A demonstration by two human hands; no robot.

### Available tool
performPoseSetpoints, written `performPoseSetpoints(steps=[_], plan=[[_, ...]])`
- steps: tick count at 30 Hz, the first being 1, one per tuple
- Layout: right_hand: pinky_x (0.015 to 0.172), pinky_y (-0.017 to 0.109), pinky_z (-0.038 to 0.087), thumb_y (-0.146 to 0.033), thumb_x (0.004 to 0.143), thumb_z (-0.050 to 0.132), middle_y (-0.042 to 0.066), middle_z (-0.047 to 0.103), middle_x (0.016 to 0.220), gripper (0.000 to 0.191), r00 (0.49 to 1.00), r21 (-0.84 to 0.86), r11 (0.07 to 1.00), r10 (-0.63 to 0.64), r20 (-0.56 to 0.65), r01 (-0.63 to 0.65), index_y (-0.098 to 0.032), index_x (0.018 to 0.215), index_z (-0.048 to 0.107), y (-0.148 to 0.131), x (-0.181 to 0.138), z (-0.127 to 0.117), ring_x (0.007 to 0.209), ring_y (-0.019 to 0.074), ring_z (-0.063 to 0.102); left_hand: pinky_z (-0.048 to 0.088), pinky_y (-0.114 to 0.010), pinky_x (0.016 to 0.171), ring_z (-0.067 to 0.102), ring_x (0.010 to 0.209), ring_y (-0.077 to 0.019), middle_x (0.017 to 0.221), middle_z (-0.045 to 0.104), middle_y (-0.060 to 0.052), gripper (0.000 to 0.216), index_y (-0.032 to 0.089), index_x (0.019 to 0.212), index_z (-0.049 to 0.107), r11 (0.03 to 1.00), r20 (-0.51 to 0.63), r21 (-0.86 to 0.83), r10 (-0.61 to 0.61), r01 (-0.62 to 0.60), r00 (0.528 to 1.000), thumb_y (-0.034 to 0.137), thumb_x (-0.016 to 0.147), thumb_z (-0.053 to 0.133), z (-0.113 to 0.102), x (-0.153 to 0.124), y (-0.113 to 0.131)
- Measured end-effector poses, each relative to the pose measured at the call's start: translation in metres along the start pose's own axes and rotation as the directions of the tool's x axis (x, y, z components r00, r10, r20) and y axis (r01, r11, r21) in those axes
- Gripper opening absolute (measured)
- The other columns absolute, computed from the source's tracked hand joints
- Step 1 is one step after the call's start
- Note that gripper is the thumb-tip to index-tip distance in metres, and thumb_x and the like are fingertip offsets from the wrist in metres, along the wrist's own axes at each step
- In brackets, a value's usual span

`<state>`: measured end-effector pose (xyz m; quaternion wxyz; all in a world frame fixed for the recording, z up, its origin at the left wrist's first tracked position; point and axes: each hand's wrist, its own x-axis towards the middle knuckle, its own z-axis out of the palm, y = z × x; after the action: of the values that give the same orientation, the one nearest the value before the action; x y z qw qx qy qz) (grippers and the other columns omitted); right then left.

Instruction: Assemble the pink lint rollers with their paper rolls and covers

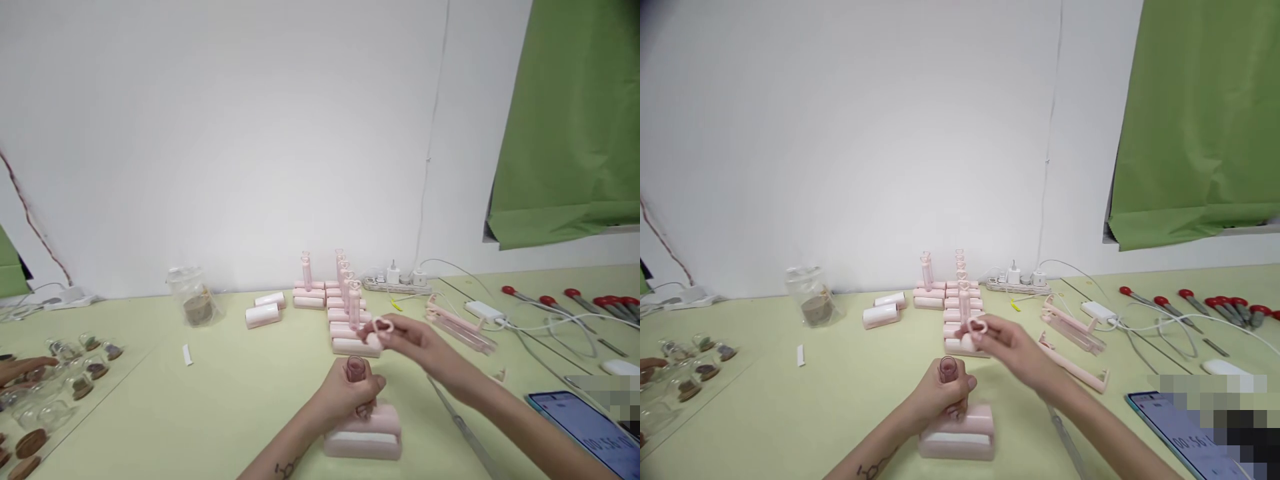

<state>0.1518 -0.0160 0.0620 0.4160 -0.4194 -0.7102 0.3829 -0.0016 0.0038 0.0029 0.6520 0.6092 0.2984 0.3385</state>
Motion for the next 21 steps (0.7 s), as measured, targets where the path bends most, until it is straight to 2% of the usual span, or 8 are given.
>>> performPoseSetpoints(steps=[2,4,7,12,17,21], plan=[[0.081,0.032,0.044,-0.039,0.081,0.046,0.007,0.062,0.098,0.029,0.995,0.061,0.997,-0.053,0.088,0.048,-0.017,0.095,0.057,-0.010,0.001,0.020,0.091,0.0191,0.057,0.028,-0.016,0.034,0.032,0.028,-0.0028,0.031,0.036,0.009,0.023,0.018,0.049,0.038,1.000,0.000,0.021,0.003,-0.003,1.000,0.024,0.063,0.055,0.000,0.000,0.001],[0.079,0.031,0.045,-0.038,0.081,0.045,0.006,0.063,0.093,0.027,0.988,0.002,0.996,-0.092,0.121,0.092,-0.018,0.092,0.058,-0.013,0.001,0.029,0.087,0.0185,0.058,0.029,-0.016,0.034,0.033,0.029,-0.0035,0.033,0.035,0.012,0.011,0.017,0.061,0.044,1.000,0.011,0.018,0.023,-0.024,1.000,0.020,0.062,0.054,0.000,0.000,0.002],[0.077,0.030,0.044,-0.037,0.083,0.042,0.005,0.063,0.088,0.027,0.983,-0.139,0.982,-0.106,0.148,0.127,-0.019,0.090,0.059,-0.014,0.001,0.027,0.084,0.0181,0.057,0.031,-0.016,0.033,0.033,0.029,-0.0038,0.037,0.036,0.014,0.026,0.017,0.085,0.045,0.999,0.054,-0.011,0.052,-0.051,0.997,0.017,0.061,0.054,0.000,0.001,0.003],[0.071,0.027,0.044,-0.038,0.082,0.041,0.002,0.061,0.081,0.025,0.975,-0.286,0.945,-0.104,0.197,0.159,-0.020,0.083,0.059,-0.021,0.004,0.021,0.077,0.0167,0.056,0.029,-0.014,0.033,0.033,0.031,-0.0025,0.041,0.037,0.013,0.040,0.016,0.102,0.046,0.998,0.107,-0.017,0.062,-0.060,0.992,0.017,0.063,0.053,-0.001,0.000,0.006],[0.065,0.023,0.044,-0.028,0.080,0.044,-0.001,0.059,0.073,0.015,0.982,-0.336,0.931,-0.093,0.164,0.144,-0.021,0.074,0.056,-0.022,0.007,0.028,0.070,0.0140,0.055,0.027,-0.014,0.033,0.033,0.030,-0.0023,0.041,0.039,0.012,0.039,0.017,0.101,0.047,0.997,0.169,-0.070,0.055,-0.044,0.984,0.015,0.062,0.052,-0.005,0.002,0.003],[0.066,0.024,0.044,-0.031,0.082,0.042,0.001,0.058,0.074,0.019,0.984,-0.261,0.954,-0.120,0.131,0.151,-0.019,0.076,0.055,-0.010,0.006,0.031,0.072,0.0150,0.056,0.028,-0.014,0.033,0.033,0.029,-0.0032,0.037,0.038,0.013,0.034,0.016,0.093,0.047,0.997,0.126,-0.076,0.022,-0.013,0.992,0.016,0.060,0.054,-0.004,0.003,0.002]])
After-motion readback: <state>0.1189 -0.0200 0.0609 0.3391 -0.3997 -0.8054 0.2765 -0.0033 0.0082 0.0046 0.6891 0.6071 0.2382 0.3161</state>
